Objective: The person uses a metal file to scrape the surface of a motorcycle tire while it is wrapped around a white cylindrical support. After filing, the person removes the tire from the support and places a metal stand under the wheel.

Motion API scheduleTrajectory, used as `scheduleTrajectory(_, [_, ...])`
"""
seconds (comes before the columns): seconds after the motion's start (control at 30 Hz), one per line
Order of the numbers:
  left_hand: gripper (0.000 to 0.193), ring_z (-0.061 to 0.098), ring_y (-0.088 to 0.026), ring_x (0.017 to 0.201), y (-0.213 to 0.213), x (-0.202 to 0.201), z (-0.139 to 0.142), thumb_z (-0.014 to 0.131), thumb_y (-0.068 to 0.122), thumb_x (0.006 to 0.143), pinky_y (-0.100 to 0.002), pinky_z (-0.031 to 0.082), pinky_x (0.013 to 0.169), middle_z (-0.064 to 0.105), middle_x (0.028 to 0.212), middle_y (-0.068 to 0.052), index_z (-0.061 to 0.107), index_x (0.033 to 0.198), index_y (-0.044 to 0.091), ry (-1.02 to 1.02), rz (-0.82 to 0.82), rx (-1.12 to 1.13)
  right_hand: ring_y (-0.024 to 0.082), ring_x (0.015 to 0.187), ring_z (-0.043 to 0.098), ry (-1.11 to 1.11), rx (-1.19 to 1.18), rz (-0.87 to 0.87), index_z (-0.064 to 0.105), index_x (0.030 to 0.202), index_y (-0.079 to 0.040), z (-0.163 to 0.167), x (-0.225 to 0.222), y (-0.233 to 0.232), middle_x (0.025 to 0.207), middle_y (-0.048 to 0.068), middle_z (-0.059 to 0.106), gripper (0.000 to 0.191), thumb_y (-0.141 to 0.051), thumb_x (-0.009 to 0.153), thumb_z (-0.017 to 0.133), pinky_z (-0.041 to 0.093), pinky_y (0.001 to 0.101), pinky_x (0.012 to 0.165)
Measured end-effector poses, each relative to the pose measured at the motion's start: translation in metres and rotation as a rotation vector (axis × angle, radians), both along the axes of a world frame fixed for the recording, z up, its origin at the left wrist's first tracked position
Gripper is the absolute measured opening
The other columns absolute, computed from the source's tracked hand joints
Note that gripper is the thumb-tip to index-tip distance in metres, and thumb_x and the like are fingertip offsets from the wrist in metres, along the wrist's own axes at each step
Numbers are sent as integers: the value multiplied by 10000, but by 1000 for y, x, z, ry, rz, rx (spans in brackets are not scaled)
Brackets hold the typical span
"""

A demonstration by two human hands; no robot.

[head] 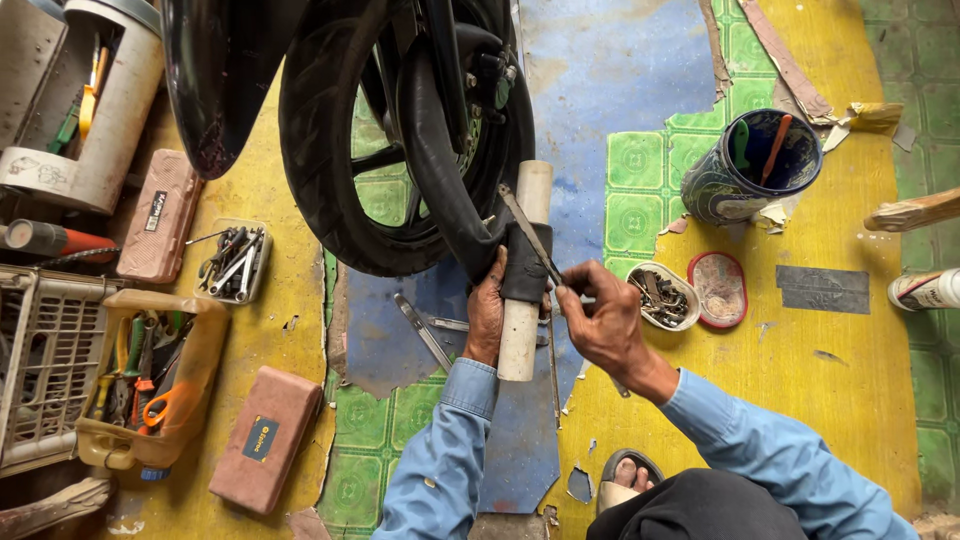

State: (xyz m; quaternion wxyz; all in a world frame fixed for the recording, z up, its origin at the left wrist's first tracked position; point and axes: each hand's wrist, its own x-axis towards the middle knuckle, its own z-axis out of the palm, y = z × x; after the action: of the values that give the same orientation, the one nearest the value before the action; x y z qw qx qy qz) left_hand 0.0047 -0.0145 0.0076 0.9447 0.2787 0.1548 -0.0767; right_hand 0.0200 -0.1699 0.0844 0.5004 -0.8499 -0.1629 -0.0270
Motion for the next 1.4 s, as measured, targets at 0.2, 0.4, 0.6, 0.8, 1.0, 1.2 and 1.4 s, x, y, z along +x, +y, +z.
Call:
scheduleTrajectory(0.2, [547,695,-228,566,4,0,3,559,485,1045,-332,587,498,715,778,-162,690,1063,-46,-22,-15,39,201,718,740,-158,-14,40,626,937,30,-3,-1,-2,849,141,709,71,-32,925,659,641,301,581])
scheduleTrajectory(0.4, [541,703,-247,567,3,-2,-1,557,487,1042,-338,591,505,708,776,-174,676,1072,-41,-19,-31,3,195,606,676,-220,-169,100,649,926,10,-3,8,-8,808,130,685,16,16,930,664,565,304,503])
scheduleTrajectory(0.6, [537,699,-240,568,2,-2,1,547,483,1032,-342,586,499,708,775,-169,692,1074,-32,22,-40,34,213,783,692,-404,-118,212,646,986,-1,5,17,-11,917,131,685,83,46,917,636,604,317,684])
scheduleTrajectory(0.8, [557,690,-225,568,4,-4,6,514,506,1062,-322,569,499,696,759,-157,687,1063,-23,-22,-64,-14,282,864,669,-480,-174,194,662,1031,2,22,29,-11,986,158,653,122,52,923,688,571,359,721])
scheduleTrajectory(1.0, [553,687,-220,562,8,-1,2,510,506,1061,-321,574,506,702,763,-148,692,1055,-17,-39,-112,-109,295,915,649,-517,-141,313,675,1048,9,20,30,-11,1010,144,636,175,93,895,688,544,387,789])
scheduleTrajectory(1.2, [543,703,-217,628,13,-7,-6,511,483,1063,-317,593,572,720,838,-153,693,1139,-23,-78,-83,-20,314,951,634,-639,-202,378,669,1013,2,18,32,-9,1020,145,623,195,105,847,673,525,427,840])
scheduleTrajectory(1.4, [519,704,-204,617,14,-3,-9,518,455,1065,-315,599,562,731,844,-140,712,1097,-26,-15,-73,-19,327,984,639,-744,-310,383,647,983,-5,9,41,-12,1020,156,618,241,127,787,601,544,446,864])
